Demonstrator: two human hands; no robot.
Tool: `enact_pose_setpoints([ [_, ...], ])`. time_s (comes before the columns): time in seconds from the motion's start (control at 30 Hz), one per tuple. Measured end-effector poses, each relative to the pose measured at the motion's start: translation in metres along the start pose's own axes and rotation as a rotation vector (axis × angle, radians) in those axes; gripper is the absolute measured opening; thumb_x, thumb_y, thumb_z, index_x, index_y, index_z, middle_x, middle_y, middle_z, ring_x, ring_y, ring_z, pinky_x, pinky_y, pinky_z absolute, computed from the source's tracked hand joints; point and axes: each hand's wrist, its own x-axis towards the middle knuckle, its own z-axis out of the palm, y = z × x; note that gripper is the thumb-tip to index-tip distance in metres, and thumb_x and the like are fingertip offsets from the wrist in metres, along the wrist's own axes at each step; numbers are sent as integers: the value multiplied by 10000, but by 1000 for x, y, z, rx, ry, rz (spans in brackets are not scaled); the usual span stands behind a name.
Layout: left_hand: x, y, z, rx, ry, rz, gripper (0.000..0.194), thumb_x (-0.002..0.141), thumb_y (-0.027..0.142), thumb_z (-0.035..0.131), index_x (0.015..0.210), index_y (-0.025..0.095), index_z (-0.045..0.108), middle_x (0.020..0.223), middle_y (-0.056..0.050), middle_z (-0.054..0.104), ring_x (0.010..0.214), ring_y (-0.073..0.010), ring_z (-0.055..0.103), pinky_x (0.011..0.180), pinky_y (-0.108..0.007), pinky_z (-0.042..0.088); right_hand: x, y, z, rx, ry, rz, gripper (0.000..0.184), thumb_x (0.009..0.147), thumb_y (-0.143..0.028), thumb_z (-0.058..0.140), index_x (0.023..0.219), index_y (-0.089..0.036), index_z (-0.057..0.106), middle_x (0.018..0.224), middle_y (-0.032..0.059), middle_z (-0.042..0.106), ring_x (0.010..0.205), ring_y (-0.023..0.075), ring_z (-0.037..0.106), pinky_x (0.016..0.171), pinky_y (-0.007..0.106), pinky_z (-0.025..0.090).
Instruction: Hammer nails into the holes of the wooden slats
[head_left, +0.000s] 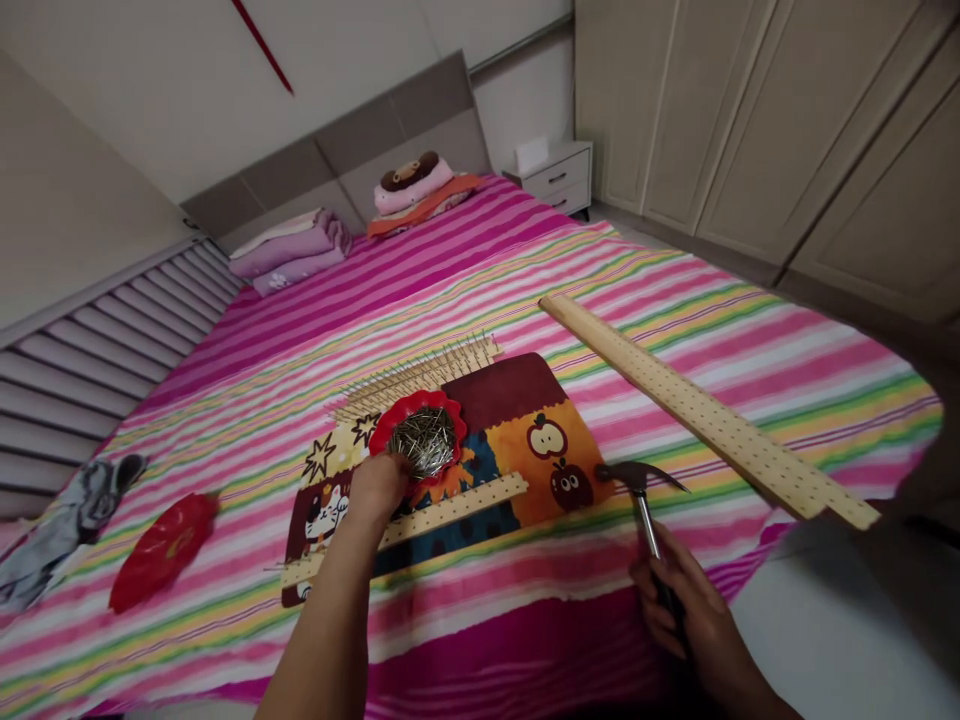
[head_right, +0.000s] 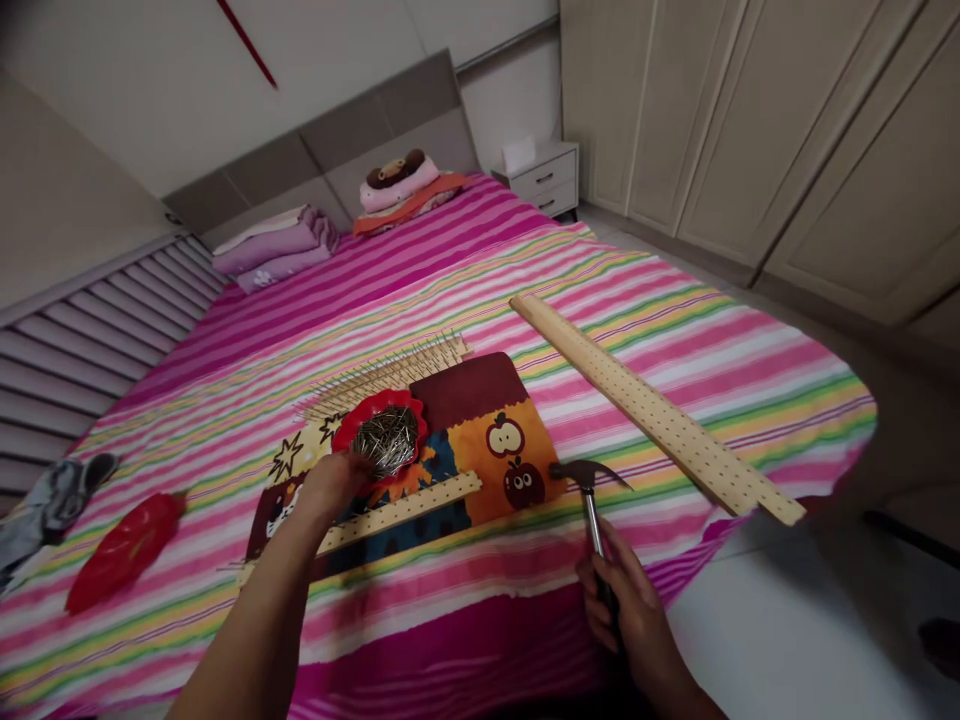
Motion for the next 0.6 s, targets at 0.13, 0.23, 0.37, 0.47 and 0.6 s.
enact_pose_setpoints([
  [0.13, 9, -1, 0, 23, -57, -39, 213, 673, 130, 522, 766, 189, 705, 722, -126, 687, 743, -246, 640, 668, -312, 438, 3, 0, -3, -14, -13, 6, 630, 737, -426, 683, 1308, -313, 443, 571, -76, 479, 374, 52, 333, 298, 121, 225],
  [0.23, 8, -4, -1, 15, -49, -22, 168, 672, 128, 529, 724, 171, 683, 687, -118, 673, 727, -226, 636, 655, -287, 433, 4, -2, -5, -21, -26, 17, 607, 736, -436, 681, 1284, -310, 451, 570, -80, 479, 370, 48, 327, 297, 117, 221],
  [0.37, 2, -5, -4, -4, -51, 25, 181, 691, 123, 509, 741, 169, 677, 718, -98, 674, 716, -188, 618, 653, -268, 421, 5, -5, -5, -26, -45, 30, 612, 716, -438, 691, 1265, -303, 455, 559, -87, 482, 354, 44, 321, 293, 113, 206],
  [0.47, 0, -3, -8, -16, -64, 39, 176, 693, 127, 503, 727, 172, 670, 685, -78, 659, 692, -178, 605, 644, -267, 411, 4, -7, -3, -26, -46, 28, 622, 706, -429, 692, 1265, -293, 454, 553, -90, 482, 350, 44, 322, 293, 116, 208],
  [0.6, -1, -3, -15, -43, -52, 37, 145, 684, 127, 505, 649, 180, 636, 688, -81, 655, 692, -182, 600, 655, -269, 405, 3, -9, 1, -24, -22, 30, 673, 691, -426, 696, 1293, -286, 430, 559, -87, 497, 357, 47, 328, 298, 117, 206],
])
